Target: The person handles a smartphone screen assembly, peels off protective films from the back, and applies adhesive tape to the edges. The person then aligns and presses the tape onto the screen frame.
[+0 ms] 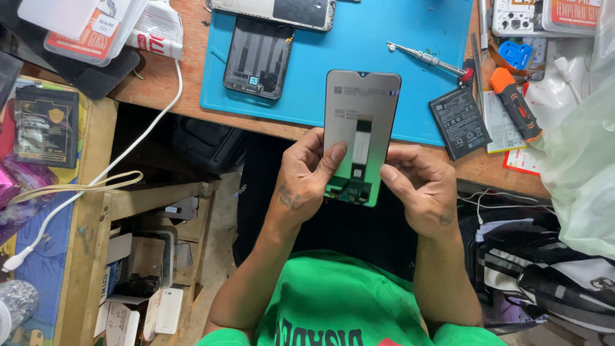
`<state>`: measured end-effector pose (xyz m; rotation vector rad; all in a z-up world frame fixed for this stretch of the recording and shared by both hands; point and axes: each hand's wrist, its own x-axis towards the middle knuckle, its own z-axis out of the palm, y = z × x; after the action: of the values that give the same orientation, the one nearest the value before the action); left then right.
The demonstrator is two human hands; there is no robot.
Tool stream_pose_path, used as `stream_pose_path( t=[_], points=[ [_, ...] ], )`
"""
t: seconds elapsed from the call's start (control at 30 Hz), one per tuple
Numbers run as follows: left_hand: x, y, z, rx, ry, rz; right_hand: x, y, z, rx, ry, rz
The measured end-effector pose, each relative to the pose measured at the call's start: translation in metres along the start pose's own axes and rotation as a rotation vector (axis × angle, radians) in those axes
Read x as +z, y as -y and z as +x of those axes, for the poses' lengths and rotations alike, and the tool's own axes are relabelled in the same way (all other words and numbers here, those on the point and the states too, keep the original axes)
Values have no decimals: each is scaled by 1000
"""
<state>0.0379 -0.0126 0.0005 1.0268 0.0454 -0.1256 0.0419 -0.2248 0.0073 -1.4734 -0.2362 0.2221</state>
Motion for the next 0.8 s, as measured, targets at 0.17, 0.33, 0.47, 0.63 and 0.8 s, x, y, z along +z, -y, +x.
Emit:
stream_pose_path(
  t=[0.17,0.33,0.47,0.63,0.8],
  points=[
    [2,10,-20,-46,135,-216,-4,-12,9,-20,204,336],
    [10,22,-33,-146,197,-219,1,1,17,108,397,419],
    [15,22,-30,-133,224,-180,9,10,25,138,471,443],
    [26,8,-27,-158,223,-12,10,25,19,84,319,444],
    [30,-20,-34,-99,-43,363,10,41,4,-34,230,338]
  ],
)
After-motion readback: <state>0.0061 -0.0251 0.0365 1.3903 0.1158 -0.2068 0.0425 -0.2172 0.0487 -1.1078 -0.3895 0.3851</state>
